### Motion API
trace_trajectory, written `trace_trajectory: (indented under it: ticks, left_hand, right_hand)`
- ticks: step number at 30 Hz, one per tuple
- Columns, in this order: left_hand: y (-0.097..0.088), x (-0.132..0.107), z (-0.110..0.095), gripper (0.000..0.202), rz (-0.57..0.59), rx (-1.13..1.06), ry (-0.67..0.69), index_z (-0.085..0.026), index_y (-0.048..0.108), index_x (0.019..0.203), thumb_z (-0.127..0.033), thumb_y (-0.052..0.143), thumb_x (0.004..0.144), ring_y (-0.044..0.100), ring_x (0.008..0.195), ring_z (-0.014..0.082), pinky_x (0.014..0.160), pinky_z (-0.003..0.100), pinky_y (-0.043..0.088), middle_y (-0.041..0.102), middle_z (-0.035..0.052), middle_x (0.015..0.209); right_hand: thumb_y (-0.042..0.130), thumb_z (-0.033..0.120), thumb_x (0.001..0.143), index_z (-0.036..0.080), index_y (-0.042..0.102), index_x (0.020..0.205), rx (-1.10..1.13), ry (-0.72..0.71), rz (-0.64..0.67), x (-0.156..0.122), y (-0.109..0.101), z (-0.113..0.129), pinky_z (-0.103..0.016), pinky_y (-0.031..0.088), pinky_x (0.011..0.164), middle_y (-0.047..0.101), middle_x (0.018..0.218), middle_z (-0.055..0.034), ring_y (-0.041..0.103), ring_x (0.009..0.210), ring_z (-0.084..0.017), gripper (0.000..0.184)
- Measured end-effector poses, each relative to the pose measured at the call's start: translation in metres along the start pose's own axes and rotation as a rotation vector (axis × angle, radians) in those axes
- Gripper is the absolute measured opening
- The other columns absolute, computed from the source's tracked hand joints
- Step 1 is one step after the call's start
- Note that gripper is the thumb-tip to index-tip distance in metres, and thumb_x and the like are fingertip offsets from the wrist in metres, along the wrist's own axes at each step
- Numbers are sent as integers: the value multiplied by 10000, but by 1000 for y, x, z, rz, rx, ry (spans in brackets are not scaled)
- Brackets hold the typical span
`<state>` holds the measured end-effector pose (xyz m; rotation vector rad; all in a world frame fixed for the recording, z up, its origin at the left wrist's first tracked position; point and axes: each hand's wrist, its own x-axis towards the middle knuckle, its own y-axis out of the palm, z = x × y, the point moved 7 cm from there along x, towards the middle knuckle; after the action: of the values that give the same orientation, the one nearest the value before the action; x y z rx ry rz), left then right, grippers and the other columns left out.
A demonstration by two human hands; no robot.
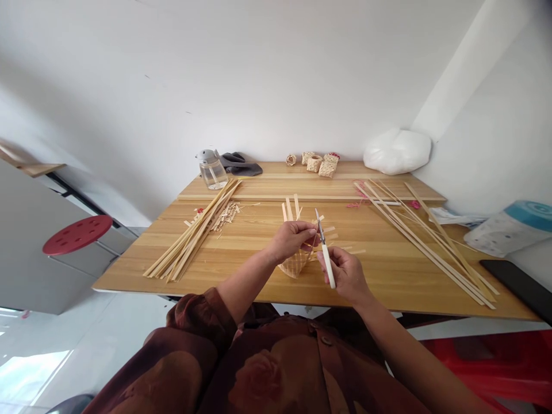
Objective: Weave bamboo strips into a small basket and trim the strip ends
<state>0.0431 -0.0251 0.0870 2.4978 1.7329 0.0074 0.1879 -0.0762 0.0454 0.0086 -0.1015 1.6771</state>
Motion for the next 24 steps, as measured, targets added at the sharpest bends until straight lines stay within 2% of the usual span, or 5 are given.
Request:
trace_trajectory:
  ticks: [6, 10, 16, 24]
  left_hand:
    - [-2, 0, -1, 370, -61, -35, 16, -124, 773, 920, -442, 843, 745, 640, 702, 104, 589, 196, 495, 714, 48, 759]
    - [0, -2, -1, 382, -154, -39, 44, -133, 725, 828, -477, 857, 728, 653, 686, 108, 534, 180, 479, 716, 49, 764]
    - [5, -7, 1, 283, -267, -40, 34, -130, 711, 833, -374, 844, 779, 681, 643, 106, 520, 177, 499, 715, 37, 750]
    - [3, -9, 1, 166, -308, -61, 29, -129, 694, 830, -272, 775, 849, 684, 620, 103, 534, 177, 523, 691, 17, 672]
  right_hand:
    - [780, 599, 810, 216, 584, 744, 59, 1, -41, -7, -2, 4, -258, 338, 457, 493, 554, 57, 444, 457, -111, 435]
    - [770, 569, 832, 219, 610, 802, -58, -79, -97, -10, -6, 4, -265, 365, 501, 514, 603, 45, 466, 522, -127, 386]
    - [714, 516, 888, 225, 632, 858, -332, -179, -179, -12, -6, 6, -278, 432, 610, 621, 704, 3, 517, 624, -158, 304]
    - [659, 503, 931, 228, 621, 843, -446, -224, -191, -11, 1, 14, -276, 406, 618, 611, 675, 19, 489, 601, -149, 291]
